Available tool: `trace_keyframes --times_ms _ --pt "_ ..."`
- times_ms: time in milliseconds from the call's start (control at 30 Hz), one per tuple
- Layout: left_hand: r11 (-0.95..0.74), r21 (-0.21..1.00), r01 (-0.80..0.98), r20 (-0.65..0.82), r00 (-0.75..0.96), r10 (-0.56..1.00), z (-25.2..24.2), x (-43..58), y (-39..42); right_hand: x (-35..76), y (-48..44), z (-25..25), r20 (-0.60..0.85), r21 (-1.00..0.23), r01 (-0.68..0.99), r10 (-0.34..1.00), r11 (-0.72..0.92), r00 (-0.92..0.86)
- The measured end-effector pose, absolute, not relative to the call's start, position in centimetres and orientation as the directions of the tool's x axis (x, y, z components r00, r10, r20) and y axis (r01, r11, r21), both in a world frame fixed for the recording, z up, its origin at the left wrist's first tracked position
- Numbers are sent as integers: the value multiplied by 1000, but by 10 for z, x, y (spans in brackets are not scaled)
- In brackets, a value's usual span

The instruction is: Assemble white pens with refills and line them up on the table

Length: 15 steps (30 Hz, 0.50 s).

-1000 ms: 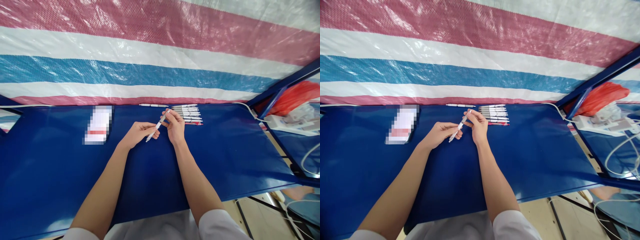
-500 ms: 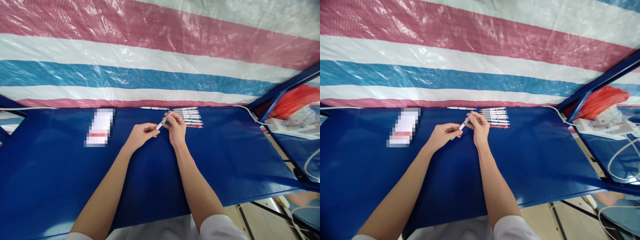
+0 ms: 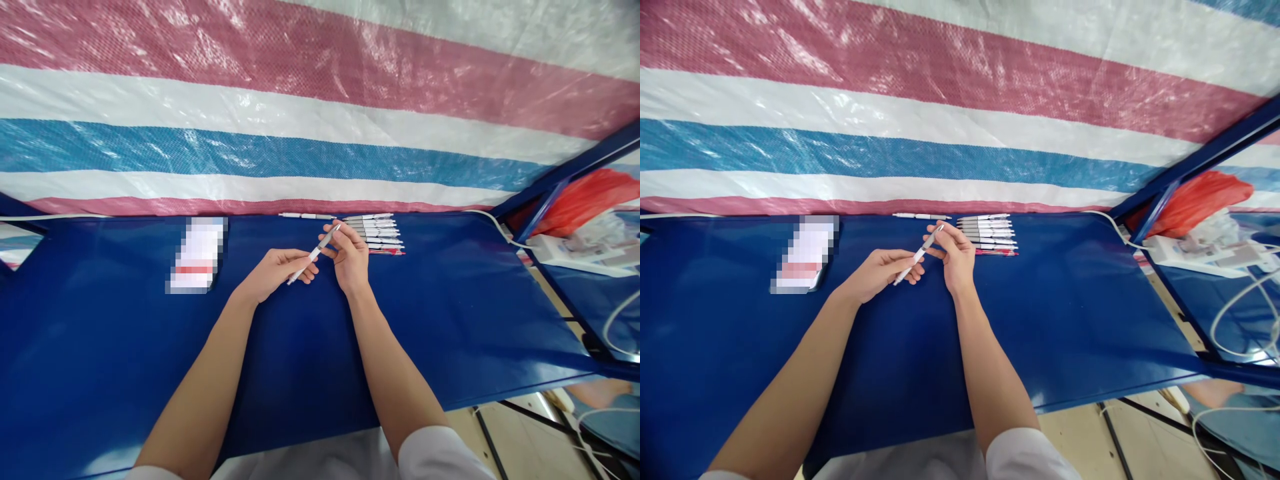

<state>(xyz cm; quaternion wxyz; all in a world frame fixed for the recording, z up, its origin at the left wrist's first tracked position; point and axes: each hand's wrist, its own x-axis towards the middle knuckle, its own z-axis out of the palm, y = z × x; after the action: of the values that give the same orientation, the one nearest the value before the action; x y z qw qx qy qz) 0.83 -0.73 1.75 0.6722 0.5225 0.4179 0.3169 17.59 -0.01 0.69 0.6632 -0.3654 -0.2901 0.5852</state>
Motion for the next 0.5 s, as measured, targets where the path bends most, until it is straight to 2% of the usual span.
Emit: trace_keyframes --times_ms 133,333,500 --pt "166 983 77 -183 396 900 19 12 -8 175 2 5 -51 -839 -540 982 58 184" --pt "-12 983 182 -38 268 963 17 16 -8 173 3 5 -66 -846 -525 960 91 273" --pt "14 978 207 -76 295 952 16 14 -7 171 2 6 -99 -836 -545 960 62 261"
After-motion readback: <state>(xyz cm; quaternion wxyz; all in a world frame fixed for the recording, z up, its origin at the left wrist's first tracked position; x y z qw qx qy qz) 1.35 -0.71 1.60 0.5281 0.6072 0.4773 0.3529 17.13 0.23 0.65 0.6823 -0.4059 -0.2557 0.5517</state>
